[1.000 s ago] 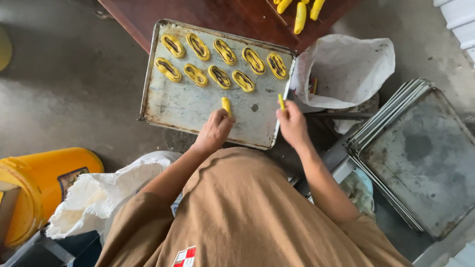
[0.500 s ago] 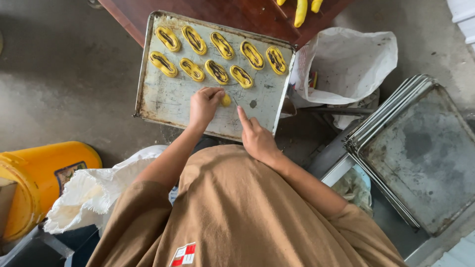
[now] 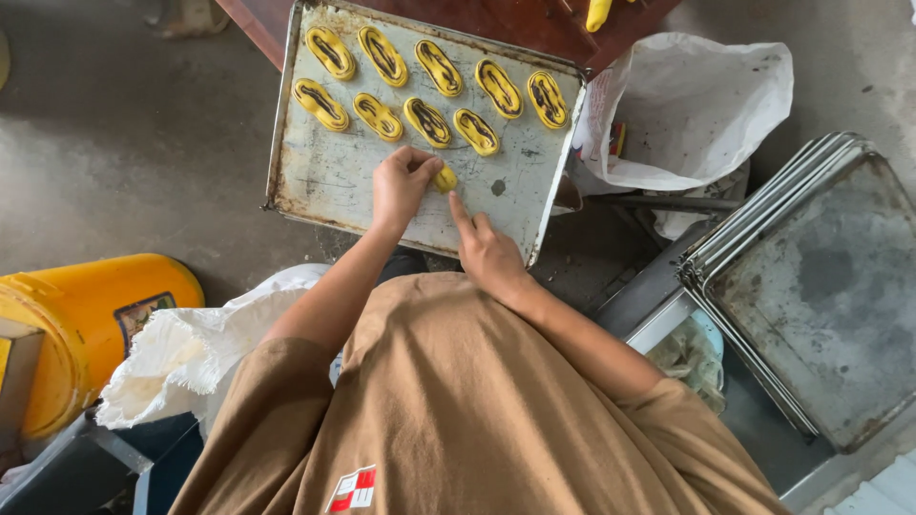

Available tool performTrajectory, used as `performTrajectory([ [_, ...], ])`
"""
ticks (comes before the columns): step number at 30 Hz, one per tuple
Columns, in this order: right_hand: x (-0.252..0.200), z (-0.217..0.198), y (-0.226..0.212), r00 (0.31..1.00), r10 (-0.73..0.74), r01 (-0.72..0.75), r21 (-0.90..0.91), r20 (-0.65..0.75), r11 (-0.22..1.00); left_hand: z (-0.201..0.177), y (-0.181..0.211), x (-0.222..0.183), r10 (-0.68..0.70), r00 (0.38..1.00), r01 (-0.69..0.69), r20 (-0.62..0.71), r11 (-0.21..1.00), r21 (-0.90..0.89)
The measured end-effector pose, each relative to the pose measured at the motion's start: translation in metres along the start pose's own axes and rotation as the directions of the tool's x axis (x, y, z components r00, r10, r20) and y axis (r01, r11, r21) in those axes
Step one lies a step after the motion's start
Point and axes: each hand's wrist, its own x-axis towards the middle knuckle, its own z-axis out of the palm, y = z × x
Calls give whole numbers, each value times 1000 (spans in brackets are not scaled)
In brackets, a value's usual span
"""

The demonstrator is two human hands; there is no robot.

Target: Shaping yellow dough pieces into specific ring shapes on a baking tray.

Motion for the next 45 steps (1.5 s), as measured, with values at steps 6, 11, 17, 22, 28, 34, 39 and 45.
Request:
performTrajectory([
  [6, 4, 8, 1, 1000, -3, 3, -70, -11, 998, -1, 5, -1, -3, 1000, 3, -8, 1000, 30],
  [11, 9, 10, 0, 1000, 29, -28, -90, 9, 996, -1, 3, -1, 19, 1000, -18, -19, 1000, 19],
  [17, 18, 7, -2, 995, 79, -73, -116, 52, 991, -1, 7, -1, 0, 999, 1, -33, 999, 41],
  [22, -14, -13, 12, 991, 105, -103, -24, 83, 994, 0, 7, -5, -21, 999, 23, -38, 998, 65],
  [28, -46, -35, 17, 982, 95, -117, 137, 161, 984, -15, 47, -19, 616, 753, -650, 230, 643, 404],
  [34, -12, -21, 25, 988, -56, 64, -52, 141, 997, -11, 18, 22, 334, 903, -417, 269, 830, 369],
  [39, 15, -12, 48, 899, 431, -289, 836, 70, 466, 1, 11, 13, 122, 959, -32, 257, 943, -331],
  [45, 31, -3, 49, 871, 491, 42, 999, -30, -14, 26, 67, -33, 511, 851, -508, 121, 859, -58],
])
